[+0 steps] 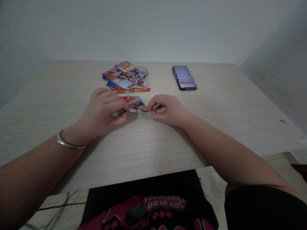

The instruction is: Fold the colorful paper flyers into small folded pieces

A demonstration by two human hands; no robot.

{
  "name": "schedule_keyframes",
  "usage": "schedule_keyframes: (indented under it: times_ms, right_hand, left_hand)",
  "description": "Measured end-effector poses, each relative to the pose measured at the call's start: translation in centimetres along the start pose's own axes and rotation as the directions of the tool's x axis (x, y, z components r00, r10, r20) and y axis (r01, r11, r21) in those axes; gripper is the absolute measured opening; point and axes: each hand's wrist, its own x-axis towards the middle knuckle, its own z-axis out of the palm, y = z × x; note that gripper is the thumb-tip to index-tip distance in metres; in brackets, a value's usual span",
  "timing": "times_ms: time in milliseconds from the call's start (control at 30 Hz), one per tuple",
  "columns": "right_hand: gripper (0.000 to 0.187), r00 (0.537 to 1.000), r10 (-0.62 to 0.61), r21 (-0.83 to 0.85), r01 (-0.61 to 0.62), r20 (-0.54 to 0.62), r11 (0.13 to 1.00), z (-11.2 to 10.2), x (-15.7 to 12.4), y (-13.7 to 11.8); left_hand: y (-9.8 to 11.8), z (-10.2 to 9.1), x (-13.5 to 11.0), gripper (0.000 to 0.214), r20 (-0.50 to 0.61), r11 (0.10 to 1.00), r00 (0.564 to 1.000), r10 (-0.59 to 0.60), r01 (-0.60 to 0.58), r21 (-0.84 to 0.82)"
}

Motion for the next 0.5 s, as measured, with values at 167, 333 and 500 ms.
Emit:
schedule_keyframes:
  times_ms: [167,333,500]
  right_hand:
    - [0.003,0.997,0.075,0.039,-0.075,-0.006,0.996,-0.8,-0.3,0.6]
    - [0.004,0.994,0.113,0.041,-0.113,0.002,0.993,-1.7,-0.6,1.7]
    - [0.003,0.985,0.17,0.08,-0.171,0.026,0.982,-2.7,-0.9,2.9]
  left_hand:
    - [-0.1,-0.3,0.1,0.019,0.069,0.998,0.995,-0.067,0.067,0.008]
    - [-0.8,-0.3,0.0,0.016,0.139,0.995,0.986,-0.096,0.097,0.001]
    - [-2.3,-0.2,-0.3,0.019,0.301,0.998,0.951,-0.064,0.069,-0.006]
